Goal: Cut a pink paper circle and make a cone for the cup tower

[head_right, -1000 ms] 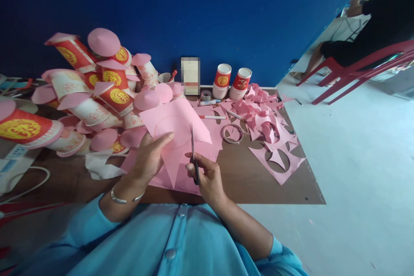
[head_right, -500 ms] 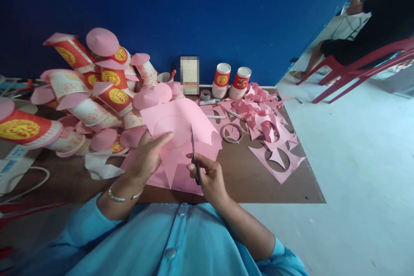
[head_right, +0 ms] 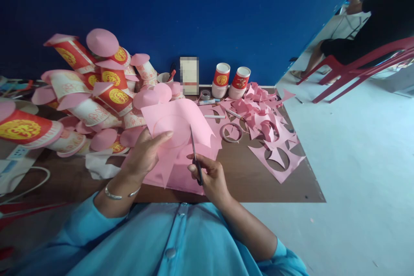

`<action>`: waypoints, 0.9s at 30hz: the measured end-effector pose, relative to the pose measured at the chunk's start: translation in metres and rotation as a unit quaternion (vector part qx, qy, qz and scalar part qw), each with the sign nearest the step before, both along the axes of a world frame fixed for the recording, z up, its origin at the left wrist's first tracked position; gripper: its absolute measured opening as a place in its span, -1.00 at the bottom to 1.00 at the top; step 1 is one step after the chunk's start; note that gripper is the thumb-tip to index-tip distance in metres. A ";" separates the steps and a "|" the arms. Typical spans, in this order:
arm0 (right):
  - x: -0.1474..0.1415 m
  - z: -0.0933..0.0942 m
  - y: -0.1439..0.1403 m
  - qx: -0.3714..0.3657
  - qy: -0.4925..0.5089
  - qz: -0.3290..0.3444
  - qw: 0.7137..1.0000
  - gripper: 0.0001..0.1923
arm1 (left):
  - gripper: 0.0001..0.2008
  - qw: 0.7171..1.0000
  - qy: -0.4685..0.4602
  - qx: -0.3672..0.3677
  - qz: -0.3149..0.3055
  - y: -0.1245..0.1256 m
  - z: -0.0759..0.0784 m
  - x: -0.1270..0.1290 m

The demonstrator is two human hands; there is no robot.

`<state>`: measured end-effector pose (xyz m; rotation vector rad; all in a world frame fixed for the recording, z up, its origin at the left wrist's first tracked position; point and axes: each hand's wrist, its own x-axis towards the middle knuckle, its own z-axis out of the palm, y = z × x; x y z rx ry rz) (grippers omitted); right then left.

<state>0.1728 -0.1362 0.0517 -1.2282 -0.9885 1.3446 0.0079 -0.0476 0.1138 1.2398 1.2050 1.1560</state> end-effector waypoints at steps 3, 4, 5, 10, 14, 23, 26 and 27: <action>0.000 -0.001 -0.001 -0.003 0.006 0.002 1.000 -0.51 | -0.85 1.000 0.011 -0.023 -0.018 0.001 0.003 -0.003; 0.000 -0.001 -0.001 -0.004 0.009 0.003 1.000 -0.51 | -0.85 0.999 0.018 -0.029 -0.024 0.001 0.004 -0.004; 0.000 -0.001 -0.001 -0.004 0.011 0.003 1.000 -0.51 | -0.85 0.999 0.023 -0.032 -0.029 0.001 0.005 -0.005; 0.000 -0.001 -0.002 -0.004 0.017 0.008 1.000 -0.51 | -0.76 1.000 0.026 0.004 -0.012 0.001 -0.002 -0.007; 0.001 -0.001 -0.002 -0.002 0.022 0.008 1.000 -0.53 | -0.69 1.000 0.018 0.007 0.008 0.003 -0.012 -0.009; 0.002 -0.006 -0.004 -0.009 0.039 0.012 0.999 -0.59 | -0.58 0.999 0.024 0.005 -0.046 0.008 -0.018 -0.016; 0.004 -0.010 -0.004 -0.017 0.045 0.013 0.999 -0.57 | -0.57 0.998 0.028 -0.017 -0.059 0.010 -0.022 -0.019; 0.004 -0.011 -0.004 -0.019 0.047 0.013 0.999 -0.56 | -0.56 0.998 0.026 -0.030 -0.057 0.010 -0.022 -0.020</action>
